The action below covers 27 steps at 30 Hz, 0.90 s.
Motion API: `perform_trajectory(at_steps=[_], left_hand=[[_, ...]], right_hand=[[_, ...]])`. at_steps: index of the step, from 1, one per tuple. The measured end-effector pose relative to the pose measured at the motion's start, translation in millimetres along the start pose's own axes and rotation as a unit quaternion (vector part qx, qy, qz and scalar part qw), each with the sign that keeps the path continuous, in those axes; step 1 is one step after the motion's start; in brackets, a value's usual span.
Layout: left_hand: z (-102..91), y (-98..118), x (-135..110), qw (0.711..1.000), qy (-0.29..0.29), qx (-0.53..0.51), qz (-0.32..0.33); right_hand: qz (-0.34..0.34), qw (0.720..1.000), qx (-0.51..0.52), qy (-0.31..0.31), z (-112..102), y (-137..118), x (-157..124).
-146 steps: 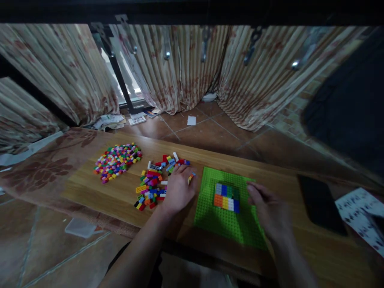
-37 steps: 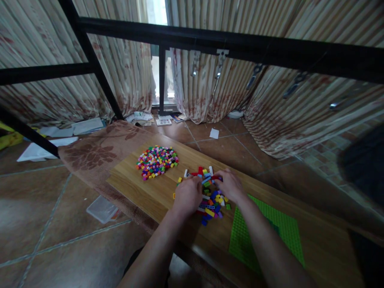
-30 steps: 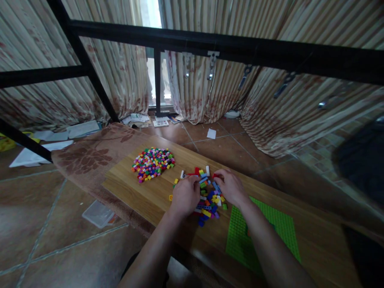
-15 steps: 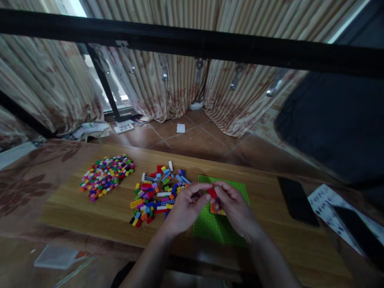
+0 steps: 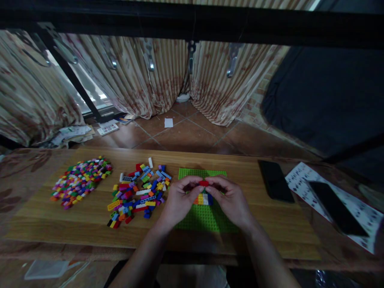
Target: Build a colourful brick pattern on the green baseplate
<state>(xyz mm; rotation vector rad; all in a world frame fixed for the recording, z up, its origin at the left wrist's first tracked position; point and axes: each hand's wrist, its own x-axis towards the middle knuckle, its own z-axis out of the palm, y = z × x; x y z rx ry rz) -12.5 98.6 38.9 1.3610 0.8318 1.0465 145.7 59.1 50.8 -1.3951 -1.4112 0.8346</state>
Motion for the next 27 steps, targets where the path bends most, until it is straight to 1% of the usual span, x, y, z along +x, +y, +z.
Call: perform_trajectory(at_steps=[2, 5, 8, 10, 12, 14, 18, 22, 25, 27], left_hand=[[2.1, -1.4, 1.6, 1.000, 0.003, 0.018, 0.004], [-2.7, -4.1, 5.7, 0.995, 0.023, 0.096, 0.018], [-13.5, -8.0, 10.7, 0.979, 0.077, 0.183, 0.036], [-18.2, -10.8, 13.2, 0.969, 0.084, 0.227, 0.044], [-17.6, -13.4, 14.5, 0.963, 0.059, 0.258, 0.046], [-12.2, -16.1, 15.3, 0.962, 0.027, 0.270, 0.040], [0.6, -22.4, 18.8, 0.970, -0.017, 0.241, 0.007], [5.9, -26.3, 22.3, 0.975, -0.034, 0.221, -0.013], [8.2, -27.0, 22.6, 0.975, -0.038, 0.220, -0.007], [10.3, -28.3, 22.3, 0.975, -0.029, 0.219, -0.001]], right_hand=[[-0.007, 1.000, -0.022, -0.002, -2.1, 0.8, 1.4], [-0.003, 0.998, -0.064, 0.016, -10.9, 5.8, 4.5], [0.033, 0.995, -0.086, 0.044, -22.5, 17.1, 7.5], [0.063, 0.993, -0.091, 0.035, -26.7, 25.7, 8.2], [0.080, 0.992, -0.100, 0.011, -26.1, 32.7, 7.8], [0.084, 0.990, -0.114, -0.005, -22.2, 37.5, 6.8], [0.086, 0.990, -0.110, -0.016, -14.4, 42.4, 6.1], [0.087, 0.991, -0.102, -0.015, -12.8, 43.9, 7.8], [0.088, 0.991, -0.101, -0.013, -12.7, 42.8, 9.0], [0.093, 0.991, -0.092, -0.010, -12.3, 41.5, 9.4]])
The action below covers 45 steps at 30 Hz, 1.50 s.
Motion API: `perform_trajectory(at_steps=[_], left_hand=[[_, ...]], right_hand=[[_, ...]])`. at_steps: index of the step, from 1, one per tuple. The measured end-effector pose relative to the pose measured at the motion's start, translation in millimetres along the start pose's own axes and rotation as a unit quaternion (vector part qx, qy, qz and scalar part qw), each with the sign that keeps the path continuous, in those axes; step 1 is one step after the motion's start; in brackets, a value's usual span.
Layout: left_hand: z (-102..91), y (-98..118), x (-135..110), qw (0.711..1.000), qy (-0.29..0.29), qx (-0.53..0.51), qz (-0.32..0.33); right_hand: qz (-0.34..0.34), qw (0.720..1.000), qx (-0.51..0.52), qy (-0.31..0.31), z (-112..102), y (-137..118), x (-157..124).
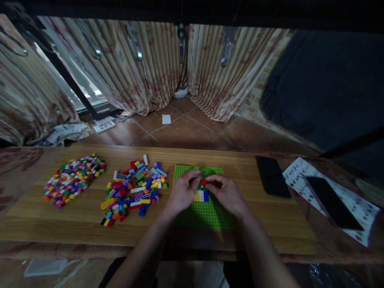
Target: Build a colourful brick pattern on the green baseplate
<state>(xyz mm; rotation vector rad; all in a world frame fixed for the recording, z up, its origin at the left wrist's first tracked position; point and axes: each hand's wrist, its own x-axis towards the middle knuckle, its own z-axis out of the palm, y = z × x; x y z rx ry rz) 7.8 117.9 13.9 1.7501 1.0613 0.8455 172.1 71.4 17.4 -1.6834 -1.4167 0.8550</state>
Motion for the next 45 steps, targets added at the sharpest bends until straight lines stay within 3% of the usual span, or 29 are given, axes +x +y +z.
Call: perform_trajectory(at_steps=[15, 29, 34, 37, 41, 43, 45], left_hand=[[19.6, -4.9, 0.0, 0.997, 0.071, -0.035, -0.014], [19.4, -1.8, 2.0, 0.997, 0.076, -0.023, -0.026], [14.2, -0.5, 4.6, 0.999, 0.033, -0.020, -0.034], [5.2, 1.0, 0.1, 0.998, 0.037, -0.048, -0.029], [-25.3, -0.3, -5.7, 0.991, 0.107, -0.073, -0.010], [-51.2, -5.2, -2.5, 0.983, 0.166, -0.073, 0.003], [-82.0, -13.1, 3.8, 0.963, 0.266, -0.045, -0.005]], right_hand=[[0.026, 1.000, -0.008, -0.007, -1.1, -10.4, 1.7], [0.012, 0.999, 0.001, -0.031, -0.1, -2.3, 3.4], [0.007, 0.997, 0.038, -0.065, -5.0, -1.2, 3.7], [0.026, 0.998, 0.027, -0.045, -12.2, -2.5, 5.2], [0.081, 0.996, -0.008, 0.021, -23.4, -4.7, 7.3], [0.098, 0.994, -0.026, 0.045, -26.1, -6.2, 7.4], [0.100, 0.992, -0.059, 0.045, -26.1, -7.6, 7.4]])
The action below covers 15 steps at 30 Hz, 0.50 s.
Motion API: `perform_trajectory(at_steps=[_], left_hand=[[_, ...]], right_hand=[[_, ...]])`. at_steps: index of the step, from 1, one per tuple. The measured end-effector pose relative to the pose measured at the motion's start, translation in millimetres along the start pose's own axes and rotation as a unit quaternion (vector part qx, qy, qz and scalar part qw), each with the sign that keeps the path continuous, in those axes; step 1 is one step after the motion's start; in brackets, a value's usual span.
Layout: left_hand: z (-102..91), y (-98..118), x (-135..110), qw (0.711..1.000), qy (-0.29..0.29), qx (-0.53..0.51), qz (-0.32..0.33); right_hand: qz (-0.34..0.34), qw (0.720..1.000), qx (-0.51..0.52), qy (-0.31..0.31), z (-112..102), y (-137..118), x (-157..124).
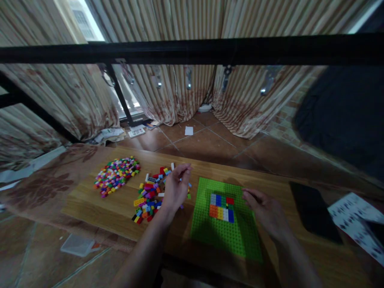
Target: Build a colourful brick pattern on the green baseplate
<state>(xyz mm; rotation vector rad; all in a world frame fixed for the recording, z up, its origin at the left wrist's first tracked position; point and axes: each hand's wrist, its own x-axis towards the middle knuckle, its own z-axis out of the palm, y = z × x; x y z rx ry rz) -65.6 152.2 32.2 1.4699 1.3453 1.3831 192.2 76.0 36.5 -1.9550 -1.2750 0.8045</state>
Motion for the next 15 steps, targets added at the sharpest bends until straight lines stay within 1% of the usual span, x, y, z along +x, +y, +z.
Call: perform_trajectory(at_steps=[2, 3, 4, 5, 7, 10, 15], left_hand=[[-24.3, -6.8, 20.5, 0.996, 0.032, 0.075, -0.018], [-35.5, -10.2, 28.5, 0.991, 0.033, 0.124, -0.034], [-45.7, -13.5, 34.4, 0.982, 0.047, 0.175, -0.047], [-54.4, -16.4, 38.2, 0.972, 0.049, 0.224, -0.052], [-67.1, -21.0, 40.2, 0.950, 0.031, 0.307, -0.056], [-77.0, -24.7, 36.7, 0.923, 0.009, 0.380, -0.064], [-80.0, -26.0, 34.0, 0.906, 0.001, 0.421, -0.030]], right_hand=[[-0.004, 1.000, -0.027, 0.001, 1.9, -0.7, 0.4], [-0.006, 0.999, -0.036, 0.000, 3.2, -0.7, 1.0], [-0.010, 0.999, -0.042, -0.004, 4.6, -0.4, 1.7], [-0.015, 0.999, -0.045, -0.007, 5.8, 0.2, 2.4], [-0.025, 0.998, -0.050, -0.015, 7.3, 2.3, 3.3], [-0.039, 0.997, -0.067, -0.017, 7.5, 6.2, 3.2], [-0.043, 0.994, -0.102, -0.002, 6.8, 10.1, 2.8]])
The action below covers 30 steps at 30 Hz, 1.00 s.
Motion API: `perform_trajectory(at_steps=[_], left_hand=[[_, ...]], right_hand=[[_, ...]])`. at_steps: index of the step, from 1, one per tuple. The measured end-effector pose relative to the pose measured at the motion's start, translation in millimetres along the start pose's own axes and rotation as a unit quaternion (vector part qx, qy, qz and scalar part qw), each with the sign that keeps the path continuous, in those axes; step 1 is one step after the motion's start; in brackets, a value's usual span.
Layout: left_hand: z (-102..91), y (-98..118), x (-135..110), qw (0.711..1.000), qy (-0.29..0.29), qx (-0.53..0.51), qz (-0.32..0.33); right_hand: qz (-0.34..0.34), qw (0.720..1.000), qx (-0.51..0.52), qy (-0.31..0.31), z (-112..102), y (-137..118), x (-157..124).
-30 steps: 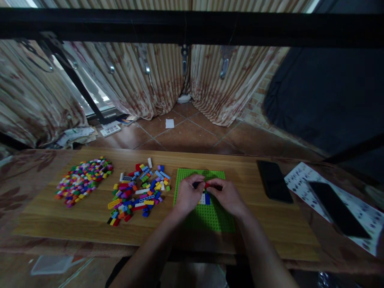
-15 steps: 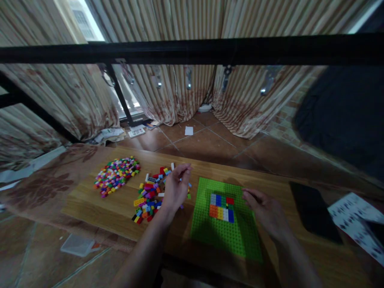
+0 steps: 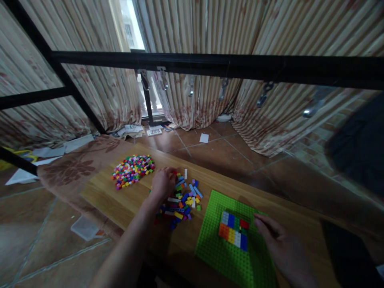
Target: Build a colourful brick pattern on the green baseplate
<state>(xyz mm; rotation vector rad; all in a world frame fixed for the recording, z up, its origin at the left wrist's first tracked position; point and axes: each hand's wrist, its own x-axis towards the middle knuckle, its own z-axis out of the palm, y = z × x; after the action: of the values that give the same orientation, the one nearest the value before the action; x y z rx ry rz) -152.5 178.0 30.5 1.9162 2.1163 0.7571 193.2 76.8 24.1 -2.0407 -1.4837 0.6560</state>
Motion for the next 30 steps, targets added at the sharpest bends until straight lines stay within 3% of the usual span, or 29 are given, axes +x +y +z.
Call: perform_trajectory(at_steps=[9, 16, 21, 23, 26, 30], left_hand=[[11.0, 0.1, -3.6, 0.994, -0.047, 0.035, 0.097], [9.0, 2.1, -6.1, 0.993, -0.058, 0.054, 0.093], [-8.1, 6.2, -7.8, 0.994, -0.038, 0.065, 0.080], [-17.3, 18.5, -16.3, 0.996, -0.018, 0.026, 0.085], [-20.9, 51.9, -43.6, 0.985, -0.018, -0.126, 0.117], [-1.2, 101.3, -89.8, 0.925, -0.116, -0.295, 0.211]], right_hand=[[-0.020, 0.999, -0.011, -0.026, 5.8, -2.6, -0.3], [-0.021, 0.999, 0.004, -0.029, 7.8, -8.5, -2.9], [-0.019, 1.000, 0.013, -0.001, 3.6, -13.7, -3.1], [-0.010, 0.999, 0.027, 0.028, 1.1, -20.4, -5.6], [0.005, 0.993, 0.097, 0.063, 1.5, -36.6, -12.7], [-0.001, 0.976, 0.216, 0.003, 12.0, -57.8, -22.1]])
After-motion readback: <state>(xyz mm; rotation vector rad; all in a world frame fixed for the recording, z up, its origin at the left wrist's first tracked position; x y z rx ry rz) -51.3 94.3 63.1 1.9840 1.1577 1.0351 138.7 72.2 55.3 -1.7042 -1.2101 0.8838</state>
